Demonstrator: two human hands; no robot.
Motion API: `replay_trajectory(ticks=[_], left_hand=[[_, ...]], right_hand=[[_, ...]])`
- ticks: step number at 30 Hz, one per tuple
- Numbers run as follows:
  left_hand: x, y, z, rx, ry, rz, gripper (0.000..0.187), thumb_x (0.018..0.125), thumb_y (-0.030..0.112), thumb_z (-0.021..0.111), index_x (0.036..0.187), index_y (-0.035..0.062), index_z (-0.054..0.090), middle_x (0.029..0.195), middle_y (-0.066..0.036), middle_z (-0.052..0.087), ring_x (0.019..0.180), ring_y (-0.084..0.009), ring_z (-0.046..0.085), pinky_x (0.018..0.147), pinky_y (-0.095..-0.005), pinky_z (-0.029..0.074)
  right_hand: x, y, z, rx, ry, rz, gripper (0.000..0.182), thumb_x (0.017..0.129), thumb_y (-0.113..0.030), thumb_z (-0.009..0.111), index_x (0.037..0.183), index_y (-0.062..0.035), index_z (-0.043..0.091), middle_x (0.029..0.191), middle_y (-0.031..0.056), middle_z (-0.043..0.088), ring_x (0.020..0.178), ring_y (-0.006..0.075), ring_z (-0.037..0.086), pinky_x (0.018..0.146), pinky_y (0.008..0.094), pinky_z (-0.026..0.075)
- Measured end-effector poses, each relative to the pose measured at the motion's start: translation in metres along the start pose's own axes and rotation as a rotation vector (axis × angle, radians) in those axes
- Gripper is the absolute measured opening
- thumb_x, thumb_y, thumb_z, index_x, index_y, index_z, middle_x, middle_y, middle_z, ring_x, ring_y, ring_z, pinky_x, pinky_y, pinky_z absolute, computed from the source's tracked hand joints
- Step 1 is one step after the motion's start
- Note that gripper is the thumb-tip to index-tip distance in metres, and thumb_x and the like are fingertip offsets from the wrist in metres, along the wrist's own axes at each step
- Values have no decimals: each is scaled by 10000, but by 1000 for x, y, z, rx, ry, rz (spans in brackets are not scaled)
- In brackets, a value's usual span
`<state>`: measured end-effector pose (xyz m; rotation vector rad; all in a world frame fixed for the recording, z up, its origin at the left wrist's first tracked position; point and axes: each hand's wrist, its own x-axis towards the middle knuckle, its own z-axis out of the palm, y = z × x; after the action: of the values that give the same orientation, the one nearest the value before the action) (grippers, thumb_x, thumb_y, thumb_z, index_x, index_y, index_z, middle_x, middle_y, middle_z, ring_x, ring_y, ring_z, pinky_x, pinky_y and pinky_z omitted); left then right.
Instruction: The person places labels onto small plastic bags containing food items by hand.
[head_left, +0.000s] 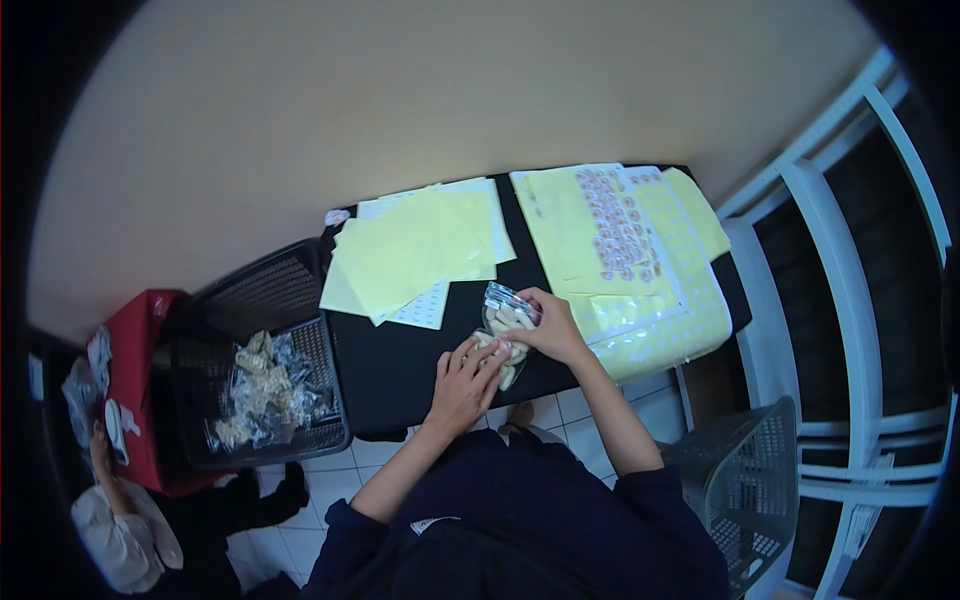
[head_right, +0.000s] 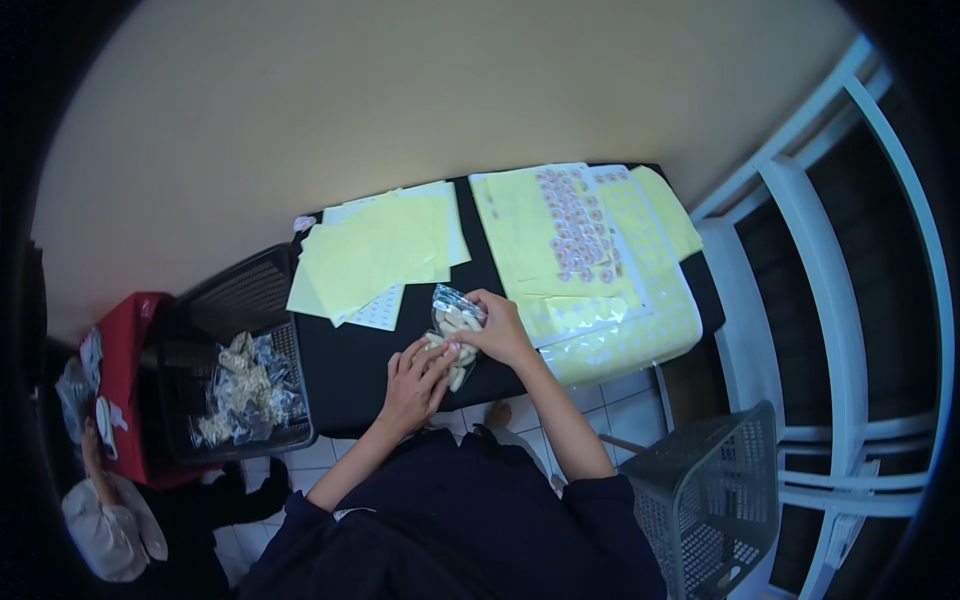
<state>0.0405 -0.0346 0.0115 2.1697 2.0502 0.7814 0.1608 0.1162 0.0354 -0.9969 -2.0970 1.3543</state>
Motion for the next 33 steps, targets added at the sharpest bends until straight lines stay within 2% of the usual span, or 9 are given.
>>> replay_trajectory(ticks=[4,7,12,19,22,24,25,27,33], left_hand=[[1,21,3,-207,-100,171,459,751,215,598,1187,160,466,1281,-54,388,1192,-258,335,919,-411,247],[5,32,14,-375,-90,88,531,720,196,634,1207,128,431,1302,-100,351,1203,-281,322,940,-421,242],[24,44,22,-280,-105,41,581,701,169,650,1210,48,396,1268,-130,366,1195,-306,320,968,-418,231],[32,42,28,-275,-65,4,511,711,147,636,1165,37,429,1208,-129,424,1155,-300,371,948,-399,283],[26,34,20,-337,-16,-17,463,703,134,639,1123,44,468,1172,-115,454,1112,-288,406,932,-390,297],[13,25,11,-357,83,-89,427,695,125,650,1081,49,484,1139,-103,472,1081,-276,426,913,-385,308],[1,18,7,-371,147,-120,416,690,119,656,1065,51,488,1125,-98,480,1065,-272,435,906,-384,312],[-27,2,-6,-336,316,-202,392,681,104,664,1031,58,495,1092,-88,498,1018,-263,455,880,-378,322],[-130,-81,-61,-101,731,-572,367,650,58,649,973,42,478,1023,-126,504,948,-265,458,835,-359,313]], right_hand=[[-66,15,-53,303,439,87,491,551,-114,799,954,-9,538,850,56,532,751,150,574,626,262,489],[-163,35,-142,-12,926,19,450,625,-59,744,1009,-32,511,911,70,541,857,167,560,688,286,492],[-375,110,-240,-531,1713,369,413,645,-127,754,975,11,546,927,111,591,853,194,557,768,305,442],[-514,266,-213,-971,1529,1259,809,446,-521,782,978,53,577,969,197,597,877,330,580,778,390,457],[-459,210,-209,-629,1411,1932,808,560,-550,706,1081,35,511,1060,190,539,977,401,509,825,456,423],[-472,259,-213,-1156,1817,1360,605,642,-407,701,1033,21,526,1009,162,548,936,355,529,811,431,432],[-427,246,-213,-1154,1775,1305,605,642,-407,701,1033,21,526,1009,162,548,936,355,529,811,431,432],[-295,155,-181,-1350,1710,393,435,699,-252,670,1014,14,531,1003,161,549,922,318,538,801,413,436],[40,-66,68,-426,610,-756,253,677,9,634,903,-10,522,865,113,553,822,252,538,782,352,411]])
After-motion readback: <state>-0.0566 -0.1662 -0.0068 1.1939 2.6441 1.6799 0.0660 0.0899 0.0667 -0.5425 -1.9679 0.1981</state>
